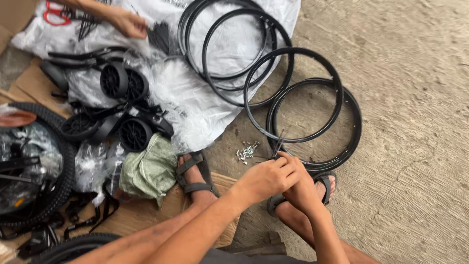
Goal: The person assembles a bicycle wheel by inserting spokes into the hub and rim, then securing them with nipples. They work methodically around the rim, threading each spoke and tightening it by hand.
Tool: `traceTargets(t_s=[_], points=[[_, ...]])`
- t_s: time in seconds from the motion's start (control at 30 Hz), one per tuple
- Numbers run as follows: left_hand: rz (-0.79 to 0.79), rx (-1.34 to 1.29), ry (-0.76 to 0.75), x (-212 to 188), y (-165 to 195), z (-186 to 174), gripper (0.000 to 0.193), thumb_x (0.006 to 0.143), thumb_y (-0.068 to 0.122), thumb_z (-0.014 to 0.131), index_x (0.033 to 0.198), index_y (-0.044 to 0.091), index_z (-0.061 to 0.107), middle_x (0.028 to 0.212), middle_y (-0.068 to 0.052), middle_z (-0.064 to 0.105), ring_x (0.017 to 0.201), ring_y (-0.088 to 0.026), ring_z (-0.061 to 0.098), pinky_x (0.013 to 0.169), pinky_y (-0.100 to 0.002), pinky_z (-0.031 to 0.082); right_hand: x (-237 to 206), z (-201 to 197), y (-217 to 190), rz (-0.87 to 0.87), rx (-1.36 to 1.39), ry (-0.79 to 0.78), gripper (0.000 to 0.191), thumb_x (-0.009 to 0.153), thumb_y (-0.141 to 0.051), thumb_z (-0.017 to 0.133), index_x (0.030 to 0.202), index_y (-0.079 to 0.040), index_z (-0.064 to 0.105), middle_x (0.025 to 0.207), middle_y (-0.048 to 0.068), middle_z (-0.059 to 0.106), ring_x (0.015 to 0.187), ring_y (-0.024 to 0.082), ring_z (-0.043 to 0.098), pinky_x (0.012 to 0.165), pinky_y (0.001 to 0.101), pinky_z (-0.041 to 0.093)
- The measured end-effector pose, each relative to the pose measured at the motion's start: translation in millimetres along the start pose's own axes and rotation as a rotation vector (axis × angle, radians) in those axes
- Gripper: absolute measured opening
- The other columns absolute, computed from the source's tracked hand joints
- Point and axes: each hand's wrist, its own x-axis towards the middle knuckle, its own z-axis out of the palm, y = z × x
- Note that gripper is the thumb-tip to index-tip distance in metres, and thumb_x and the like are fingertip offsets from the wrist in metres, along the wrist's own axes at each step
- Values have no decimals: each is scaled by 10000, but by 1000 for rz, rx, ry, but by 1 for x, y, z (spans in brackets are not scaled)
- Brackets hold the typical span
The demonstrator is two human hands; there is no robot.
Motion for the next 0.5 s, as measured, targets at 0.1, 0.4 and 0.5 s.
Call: traceTargets(t_s=[0.1, 0.4, 0.5], points=[[-63, -62, 24, 1, 8, 4, 220, 837, 86, 673, 1048, 34, 638, 1032, -89, 662, 1006, -247, 663, 815, -316, 584, -6, 7, 8, 71, -26, 38, 532, 787, -60, 708, 1302, -51, 574, 1204, 171, 641, 1108, 392, 638, 893, 419, 538], [-288, -609, 229, 9, -26, -17, 276, 870, 69, 667, 1144, 50, 638, 1135, -92, 668, 1073, -284, 685, 923, -393, 589, -11, 13, 9, 155, -35, 101, 452, 804, -120, 735, 1220, -74, 563, 1144, 150, 655, 1036, 382, 670, 807, 434, 543], [-824, -498, 502, 21, -75, 2, 316, 914, 130, 680, 1208, 48, 599, 1099, -126, 675, 1011, -311, 692, 879, -410, 563, -9, 14, -4, 223, -74, 88, 494, 788, -186, 799, 1210, -88, 561, 1069, 129, 651, 990, 366, 681, 761, 439, 535]])
